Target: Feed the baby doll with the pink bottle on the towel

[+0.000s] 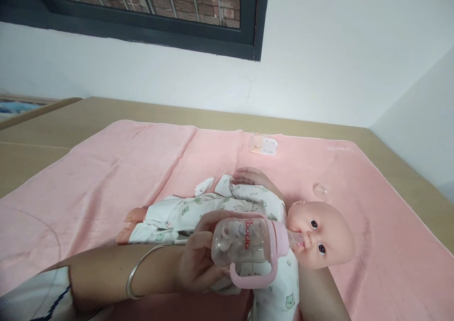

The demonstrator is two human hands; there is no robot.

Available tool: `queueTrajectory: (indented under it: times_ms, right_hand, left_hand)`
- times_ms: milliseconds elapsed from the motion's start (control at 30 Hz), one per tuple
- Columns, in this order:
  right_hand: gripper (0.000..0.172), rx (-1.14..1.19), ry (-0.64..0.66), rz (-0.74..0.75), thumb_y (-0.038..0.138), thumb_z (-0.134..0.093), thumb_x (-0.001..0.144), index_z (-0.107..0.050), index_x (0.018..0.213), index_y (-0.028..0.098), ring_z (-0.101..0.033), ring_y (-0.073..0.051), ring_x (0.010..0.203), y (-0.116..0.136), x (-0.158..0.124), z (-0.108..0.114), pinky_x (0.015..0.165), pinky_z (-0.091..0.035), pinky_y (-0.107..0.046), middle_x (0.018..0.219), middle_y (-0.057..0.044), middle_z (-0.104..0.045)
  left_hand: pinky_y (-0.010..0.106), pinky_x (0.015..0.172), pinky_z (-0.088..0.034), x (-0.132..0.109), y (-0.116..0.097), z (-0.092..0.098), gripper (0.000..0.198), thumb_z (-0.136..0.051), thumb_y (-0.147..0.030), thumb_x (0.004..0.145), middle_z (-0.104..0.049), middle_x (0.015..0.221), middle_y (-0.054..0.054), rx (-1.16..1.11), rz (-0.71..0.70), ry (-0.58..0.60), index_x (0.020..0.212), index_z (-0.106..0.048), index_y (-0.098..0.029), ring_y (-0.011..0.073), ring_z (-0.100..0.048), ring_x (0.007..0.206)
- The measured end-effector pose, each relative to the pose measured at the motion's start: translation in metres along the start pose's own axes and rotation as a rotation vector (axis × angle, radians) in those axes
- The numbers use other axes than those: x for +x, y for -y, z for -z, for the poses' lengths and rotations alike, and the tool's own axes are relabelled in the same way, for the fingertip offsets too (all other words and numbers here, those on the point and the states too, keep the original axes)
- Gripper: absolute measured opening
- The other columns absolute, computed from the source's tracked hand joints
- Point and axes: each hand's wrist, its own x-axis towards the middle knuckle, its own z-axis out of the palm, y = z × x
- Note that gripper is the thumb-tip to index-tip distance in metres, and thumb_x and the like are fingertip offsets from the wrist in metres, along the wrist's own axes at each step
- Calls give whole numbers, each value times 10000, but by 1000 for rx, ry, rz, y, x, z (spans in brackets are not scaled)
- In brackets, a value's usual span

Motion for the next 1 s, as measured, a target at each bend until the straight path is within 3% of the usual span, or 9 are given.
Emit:
queueTrajectory:
  times_ms: [333,500,667,833,1000]
  right_hand:
    - [276,100,5,-63,525,-792,921,-806,1162,392,-635,-388,1434,0,1,1,1249,-508,-596,1385,-35,-753]
    - [280,60,-46,-34,527,-814,905,-826,1132,363,-689,-387,1354,6,-1,-6,1147,-585,-584,1322,-64,-777]
    - [233,-59,-199,38,480,-837,902,-847,1081,331,-759,-351,1217,14,-6,-16,976,-672,-507,1153,-70,-817]
    - [170,-46,-213,26,427,-828,918,-857,1051,324,-767,-367,1203,16,-6,-18,973,-672,-535,1150,-80,-816]
    - [213,8,-157,-22,449,-819,918,-854,1090,328,-758,-364,1235,17,-5,-19,1016,-661,-534,1209,-76,-809]
  left_hand:
    - [549,1136,-650,-2,3,-1,438,-735,-219,1015,-455,1503,172,14,-11,-2,1366,-472,-218,440,-652,1463]
    - [562,1134,-647,-2,3,-1,431,-717,-222,1027,-450,1506,176,3,-15,15,1375,-463,-217,449,-640,1473]
    - [550,1136,-648,-1,1,1,446,-713,-233,1027,-471,1509,168,16,-2,18,1392,-457,-234,434,-645,1470]
    - [514,1143,-648,1,0,-2,432,-722,-221,1025,-475,1494,163,11,-7,3,1380,-477,-225,421,-650,1468]
    - [573,1095,-670,1,0,-3,398,-702,-259,1043,-501,1494,175,0,3,-14,1375,-485,-233,454,-671,1433]
